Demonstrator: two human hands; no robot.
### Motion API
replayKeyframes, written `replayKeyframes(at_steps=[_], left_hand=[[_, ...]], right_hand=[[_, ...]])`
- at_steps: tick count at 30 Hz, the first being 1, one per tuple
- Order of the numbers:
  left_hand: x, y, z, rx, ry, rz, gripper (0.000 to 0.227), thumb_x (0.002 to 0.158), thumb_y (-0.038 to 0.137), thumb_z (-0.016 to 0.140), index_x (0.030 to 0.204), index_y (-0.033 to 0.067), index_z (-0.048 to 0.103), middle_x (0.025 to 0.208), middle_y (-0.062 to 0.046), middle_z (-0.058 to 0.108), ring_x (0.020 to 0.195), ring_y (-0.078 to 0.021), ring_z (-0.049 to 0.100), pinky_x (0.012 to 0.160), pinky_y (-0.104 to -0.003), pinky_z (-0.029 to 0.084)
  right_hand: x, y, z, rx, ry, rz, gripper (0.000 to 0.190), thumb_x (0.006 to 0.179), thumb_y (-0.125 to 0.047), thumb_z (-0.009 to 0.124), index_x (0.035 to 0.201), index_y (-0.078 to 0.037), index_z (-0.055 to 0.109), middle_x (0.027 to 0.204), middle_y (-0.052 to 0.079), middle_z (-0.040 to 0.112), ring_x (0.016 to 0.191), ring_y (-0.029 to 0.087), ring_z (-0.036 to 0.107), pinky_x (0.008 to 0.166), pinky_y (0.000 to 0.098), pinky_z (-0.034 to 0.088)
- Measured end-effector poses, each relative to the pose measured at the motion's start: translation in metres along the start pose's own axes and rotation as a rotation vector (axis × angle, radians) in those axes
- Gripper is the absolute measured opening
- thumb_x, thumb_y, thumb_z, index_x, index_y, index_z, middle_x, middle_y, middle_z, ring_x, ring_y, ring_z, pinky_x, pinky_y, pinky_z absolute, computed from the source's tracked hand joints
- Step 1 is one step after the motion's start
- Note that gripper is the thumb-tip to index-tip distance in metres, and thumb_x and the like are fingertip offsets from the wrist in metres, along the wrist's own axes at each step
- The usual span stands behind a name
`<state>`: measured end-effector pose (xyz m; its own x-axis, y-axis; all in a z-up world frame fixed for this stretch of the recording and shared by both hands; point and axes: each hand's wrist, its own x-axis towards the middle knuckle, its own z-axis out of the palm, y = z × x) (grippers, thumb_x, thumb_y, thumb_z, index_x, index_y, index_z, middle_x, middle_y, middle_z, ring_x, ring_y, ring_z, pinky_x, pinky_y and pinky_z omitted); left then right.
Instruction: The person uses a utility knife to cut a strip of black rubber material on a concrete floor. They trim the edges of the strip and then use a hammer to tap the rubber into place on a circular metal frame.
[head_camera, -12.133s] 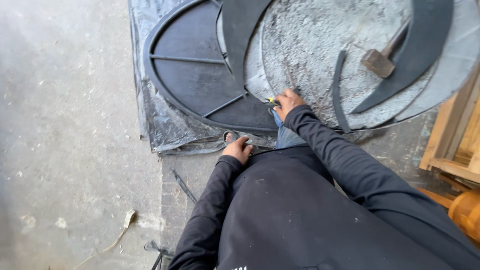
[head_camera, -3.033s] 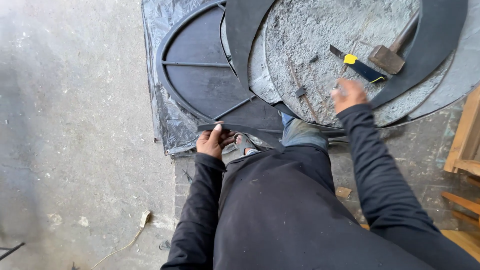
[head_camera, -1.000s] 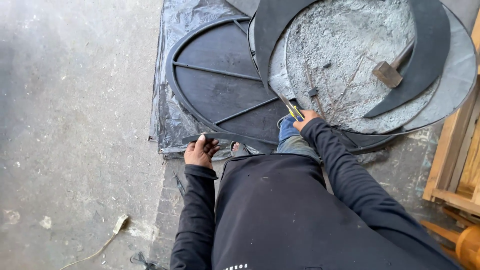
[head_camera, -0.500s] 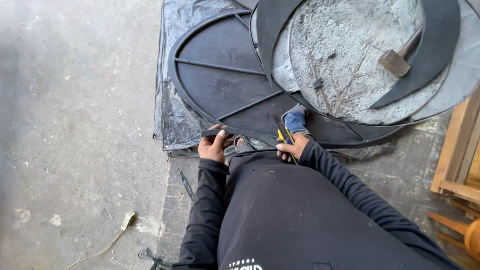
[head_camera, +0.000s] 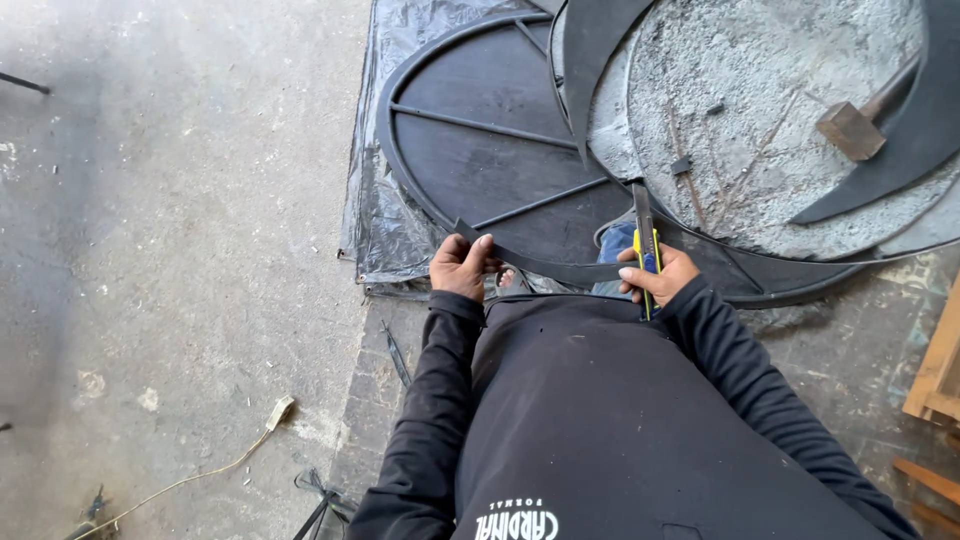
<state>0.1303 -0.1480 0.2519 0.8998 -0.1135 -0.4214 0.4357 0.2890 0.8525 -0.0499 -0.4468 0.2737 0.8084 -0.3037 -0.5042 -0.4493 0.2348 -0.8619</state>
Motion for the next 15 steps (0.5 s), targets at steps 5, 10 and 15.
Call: replayKeyframes(at_steps=[5, 10, 15], left_hand=[[-0.006, 0.014, 0.013, -0.018, -0.071, -0.016, 0.014, 0.096, 0.011, 0.076, 0.101, -0.0008, 0.071, 0.078, -0.025, 0.073, 0.068, -0.0327, 0.077, 0.055, -0.041, 0.067], [0.004, -0.003, -0.003, -0.106, -0.057, -0.055, 0.014, 0.099, 0.008, 0.071, 0.107, -0.0031, 0.067, 0.082, -0.027, 0.072, 0.073, -0.0395, 0.076, 0.058, -0.048, 0.067], [-0.001, 0.003, 0.003, -0.052, -0.095, -0.126, 0.027, 0.097, 0.006, 0.071, 0.121, -0.0025, 0.06, 0.092, -0.025, 0.072, 0.078, -0.0381, 0.077, 0.063, -0.046, 0.068]], right_hand=[[-0.001, 0.001, 0.0, -0.001, 0.066, -0.037, 0.03, 0.089, 0.001, 0.075, 0.117, 0.008, 0.066, 0.062, 0.026, 0.067, 0.042, 0.028, 0.066, 0.035, 0.0305, 0.054], [-0.009, -0.018, 0.008, 0.006, 0.115, -0.05, 0.034, 0.088, 0.003, 0.074, 0.121, 0.007, 0.065, 0.068, 0.025, 0.068, 0.048, 0.026, 0.069, 0.042, 0.0316, 0.057], [-0.004, -0.012, 0.012, 0.014, 0.177, -0.05, 0.032, 0.086, 0.003, 0.076, 0.116, 0.006, 0.066, 0.066, 0.023, 0.068, 0.047, 0.025, 0.068, 0.042, 0.0311, 0.057]])
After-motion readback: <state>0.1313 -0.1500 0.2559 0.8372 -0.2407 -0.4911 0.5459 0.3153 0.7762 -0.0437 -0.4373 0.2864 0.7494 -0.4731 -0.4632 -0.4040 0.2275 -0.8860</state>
